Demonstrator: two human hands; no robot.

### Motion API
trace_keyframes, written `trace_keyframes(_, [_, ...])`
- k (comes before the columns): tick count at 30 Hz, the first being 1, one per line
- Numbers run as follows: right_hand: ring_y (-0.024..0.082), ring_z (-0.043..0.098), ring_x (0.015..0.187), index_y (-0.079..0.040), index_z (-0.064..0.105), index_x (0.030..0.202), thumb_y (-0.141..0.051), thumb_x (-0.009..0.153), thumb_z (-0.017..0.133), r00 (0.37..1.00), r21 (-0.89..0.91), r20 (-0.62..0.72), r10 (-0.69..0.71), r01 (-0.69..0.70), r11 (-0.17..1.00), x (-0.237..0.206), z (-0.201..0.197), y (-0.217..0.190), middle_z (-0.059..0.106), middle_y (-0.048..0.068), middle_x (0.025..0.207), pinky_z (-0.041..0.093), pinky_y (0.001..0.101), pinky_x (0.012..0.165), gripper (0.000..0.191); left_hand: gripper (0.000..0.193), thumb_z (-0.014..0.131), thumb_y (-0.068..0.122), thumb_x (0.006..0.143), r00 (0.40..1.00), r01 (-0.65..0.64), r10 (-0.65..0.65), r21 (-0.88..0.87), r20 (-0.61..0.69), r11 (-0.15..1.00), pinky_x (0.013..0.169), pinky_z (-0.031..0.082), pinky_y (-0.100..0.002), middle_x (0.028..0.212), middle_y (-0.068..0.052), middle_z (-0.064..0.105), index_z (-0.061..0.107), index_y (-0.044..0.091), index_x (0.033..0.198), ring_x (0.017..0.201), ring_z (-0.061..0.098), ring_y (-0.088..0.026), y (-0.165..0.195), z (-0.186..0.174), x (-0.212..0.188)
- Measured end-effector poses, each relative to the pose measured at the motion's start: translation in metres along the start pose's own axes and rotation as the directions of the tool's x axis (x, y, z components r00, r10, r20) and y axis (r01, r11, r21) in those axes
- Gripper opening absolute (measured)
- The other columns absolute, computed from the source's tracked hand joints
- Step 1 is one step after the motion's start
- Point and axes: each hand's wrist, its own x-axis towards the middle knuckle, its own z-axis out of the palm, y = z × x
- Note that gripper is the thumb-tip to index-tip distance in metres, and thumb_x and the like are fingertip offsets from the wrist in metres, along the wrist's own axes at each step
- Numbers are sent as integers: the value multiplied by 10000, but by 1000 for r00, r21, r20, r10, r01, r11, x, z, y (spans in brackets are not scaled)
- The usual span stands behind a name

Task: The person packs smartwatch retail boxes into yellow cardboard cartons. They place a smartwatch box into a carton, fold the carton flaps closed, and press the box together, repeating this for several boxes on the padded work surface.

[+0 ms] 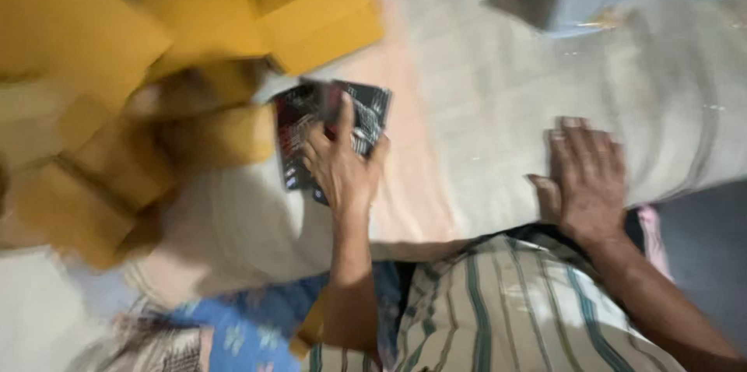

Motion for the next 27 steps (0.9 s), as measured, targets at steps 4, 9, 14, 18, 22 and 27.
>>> trace_keyframes(4, [405, 415, 1526, 19, 561, 1525, -396, 1068, 515, 988, -16, -122, -93, 92, 996, 2, 10, -7, 509, 233, 1608, 208, 572, 1304, 619, 832, 774, 600, 785, 952, 307, -303, 127, -50, 943, 1049, 390, -597, 1247, -266, 524, 510, 350, 1533, 1189, 504, -457, -69, -8, 37])
trace_keyframes(9, [408, 391, 1524, 21, 525, 1512, -365, 1015, 548, 990, 13, -117, -74, 76, 997, -2, 12, 2, 477, 235, 1603, 196, 582, 1289, 629, 866, 722, 735, 779, 925, 379, -368, 284, -95, 881, 1013, 358, -660, 1398, -351, 439, 506, 311, 1503, 1303, 411, -537, -94, 35, 54])
trace_keyframes(14, [410, 333, 1514, -6, 471, 1506, -376, 926, 619, 999, 52, -27, -29, 30, 998, -2, 2, 23, 410, 224, 1606, 188, 590, 1255, 704, 956, 653, 788, 771, 874, 432, -483, 376, 48, 820, 1047, 346, -716, 1551, -374, 315, 409, 334, 1575, 1376, 376, -543, -85, 56, 85])
trace_keyframes(18, [395, 331, 1485, 2, 452, 1490, -394, 931, 625, 998, 23, -22, -51, 51, 998, 3, -20, 30, 406, 229, 1579, 194, 570, 1229, 707, 1027, 724, 743, 747, 812, 469, -555, 365, 181, 804, 1053, 367, -707, 1580, -337, 309, 330, 331, 1602, 1411, 335, -577, -65, 53, 101])
trace_keyframes(22, [347, 373, 1496, -75, 499, 1488, -336, 961, 641, 998, 200, -14, -64, 66, 978, 5, -46, 61, 449, 195, 1581, 250, 509, 1248, 605, 1159, 802, 606, 716, 809, 455, -532, 306, 251, 836, 1072, 362, -691, 1546, -411, 317, 215, 323, 1674, 1362, 375, -616, -56, 49, 97])
trace_keyframes(27, [434, 443, 1470, -53, 521, 1492, -178, 904, 702, 970, -58, -219, 108, -123, 991, 26, -104, 188, 492, 227, 1547, 367, 527, 1247, 627, 1112, 814, 560, 753, 886, 326, -382, 229, 265, 917, 1134, 397, -643, 1513, -394, 450, 327, 212, 1690, 1358, 456, -605, -54, 50, 100])
